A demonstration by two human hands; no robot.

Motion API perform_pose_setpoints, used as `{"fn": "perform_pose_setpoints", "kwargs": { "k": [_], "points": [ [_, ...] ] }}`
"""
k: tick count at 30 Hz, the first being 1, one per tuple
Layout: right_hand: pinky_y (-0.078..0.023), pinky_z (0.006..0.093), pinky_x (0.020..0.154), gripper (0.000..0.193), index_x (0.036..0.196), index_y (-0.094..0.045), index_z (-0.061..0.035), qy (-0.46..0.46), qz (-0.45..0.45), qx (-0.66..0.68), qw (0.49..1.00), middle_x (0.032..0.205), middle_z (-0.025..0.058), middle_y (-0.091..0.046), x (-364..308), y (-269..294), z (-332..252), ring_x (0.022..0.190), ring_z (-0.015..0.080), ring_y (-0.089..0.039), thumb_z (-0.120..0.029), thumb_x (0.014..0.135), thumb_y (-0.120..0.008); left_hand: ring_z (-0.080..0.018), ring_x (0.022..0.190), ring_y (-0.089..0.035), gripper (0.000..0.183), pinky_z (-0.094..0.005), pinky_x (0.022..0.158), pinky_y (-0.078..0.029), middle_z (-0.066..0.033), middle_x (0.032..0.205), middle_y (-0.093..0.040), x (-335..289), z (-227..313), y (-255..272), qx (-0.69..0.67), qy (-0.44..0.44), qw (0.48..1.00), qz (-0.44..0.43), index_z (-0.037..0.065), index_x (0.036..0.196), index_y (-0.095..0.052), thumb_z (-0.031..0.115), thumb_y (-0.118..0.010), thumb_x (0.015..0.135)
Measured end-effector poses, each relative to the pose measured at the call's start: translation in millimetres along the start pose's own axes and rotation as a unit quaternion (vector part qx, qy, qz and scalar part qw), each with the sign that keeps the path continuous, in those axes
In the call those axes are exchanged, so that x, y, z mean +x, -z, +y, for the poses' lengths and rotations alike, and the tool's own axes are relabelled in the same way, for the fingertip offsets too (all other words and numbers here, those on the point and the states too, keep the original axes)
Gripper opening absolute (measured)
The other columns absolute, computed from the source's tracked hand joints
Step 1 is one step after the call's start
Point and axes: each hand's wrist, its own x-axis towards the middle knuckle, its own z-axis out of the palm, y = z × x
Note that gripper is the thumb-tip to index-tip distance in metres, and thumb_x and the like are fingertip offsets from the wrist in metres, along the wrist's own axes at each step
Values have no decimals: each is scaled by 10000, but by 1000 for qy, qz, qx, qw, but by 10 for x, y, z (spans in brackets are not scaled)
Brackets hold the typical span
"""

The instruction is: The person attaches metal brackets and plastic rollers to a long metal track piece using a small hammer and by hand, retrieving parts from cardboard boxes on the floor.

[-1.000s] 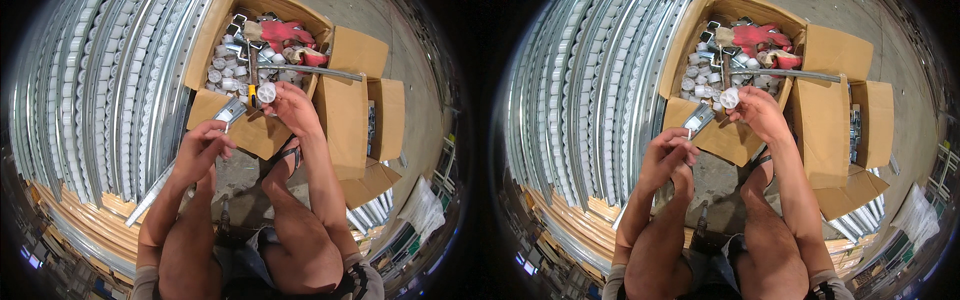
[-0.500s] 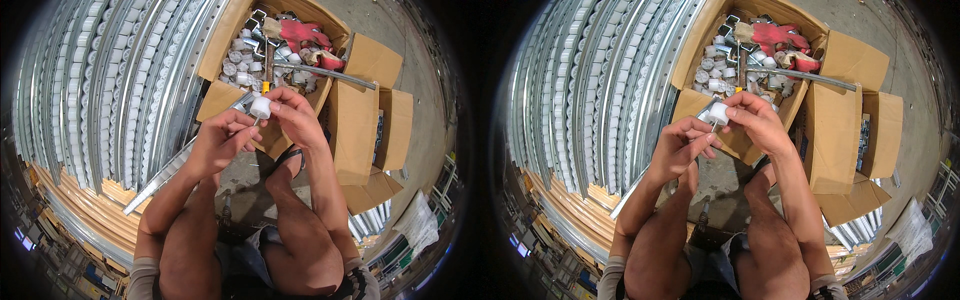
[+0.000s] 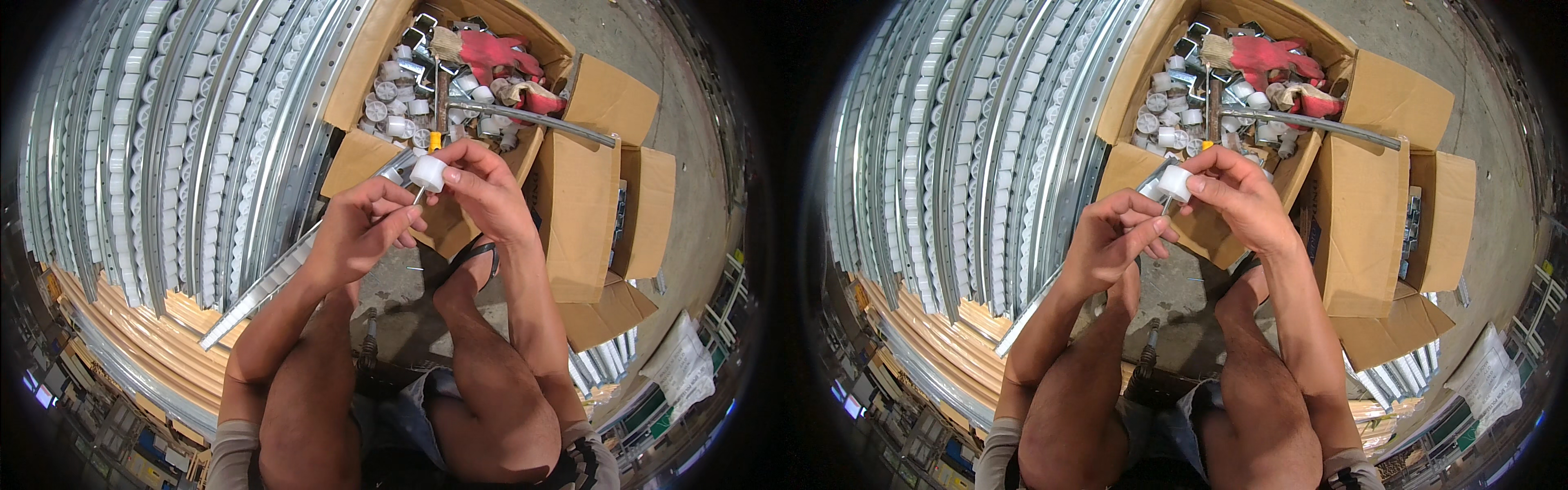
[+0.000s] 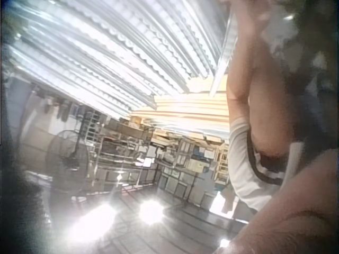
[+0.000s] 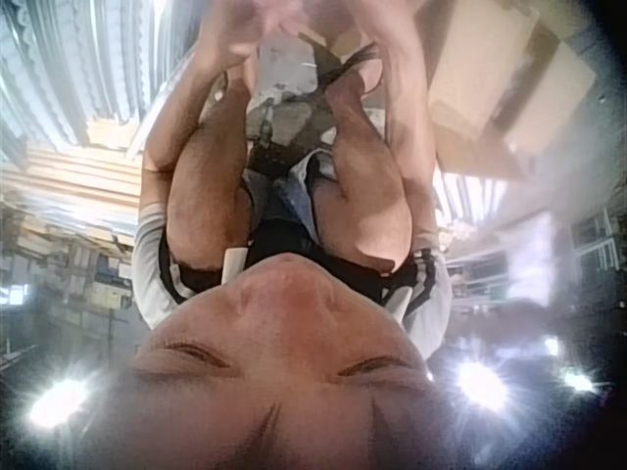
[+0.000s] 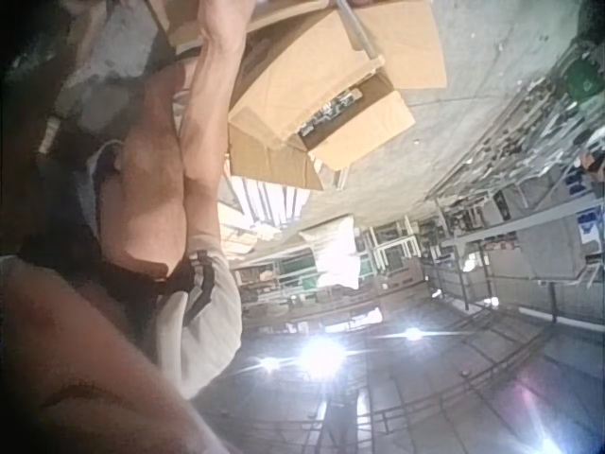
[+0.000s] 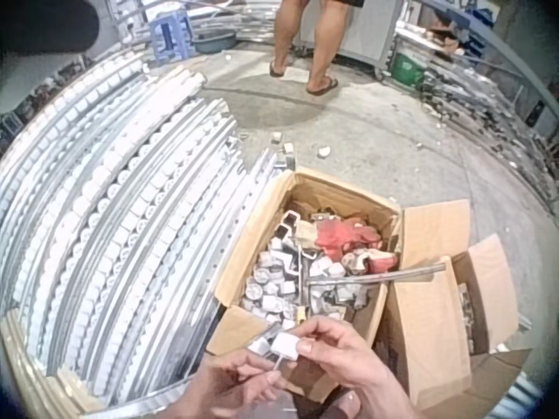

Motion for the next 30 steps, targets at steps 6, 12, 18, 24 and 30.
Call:
{"fn": "perform_pose_setpoints", "kwargs": {
  "k": [6,12,18,24,30],
  "points": [
    [-508,257,809,198,1112,-654,-9,10,-10,-130,991,1019,18,-672,-47,-110,-133,894,77,-606,-89,942,-715,-137,731,-699,133,-269,661,-572,-133,890,-740,19,-49,-40,4,9,1000,28,-32,1067,-587,80,-626,1006],
    [-494,227,805,183,1116,-661,-5,-26,-16,-194,981,992,-3,-666,-109,-58,-61,893,55,-596,-69,950,-702,-145,731,-709,154,-270,641,-575,-119,853,-732,29,-203,-58,3,7,998,65,-35,1025,-614,92,-681,969],
    [-515,240,791,199,1136,-664,-1,-53,13,-205,977,996,14,-674,-135,-121,-63,902,67,-610,-74,954,-699,-94,681,-678,207,-253,629,-549,-61,743,-712,74,-432,-69,240,-50,962,120,-6,870,-668,154,-798,890],
    [-535,258,781,193,1132,-669,-4,-22,41,-219,975,990,24,-685,-159,-12,-21,895,83,-632,-79,957,-700,-77,632,-648,264,-256,598,-535,-53,710,-698,48,-475,-15,287,-135,940,127,14,855,-683,211,-857,833],
    [-521,256,748,160,1102,-679,-7,56,98,-258,960,939,20,-698,-25,62,-89,837,87,-631,-88,964,-689,-211,670,-683,337,-322,612,-546,-68,795,-704,88,-493,102,356,-196,889,212,36,894,-696,258,-901,745]
  ]
}}
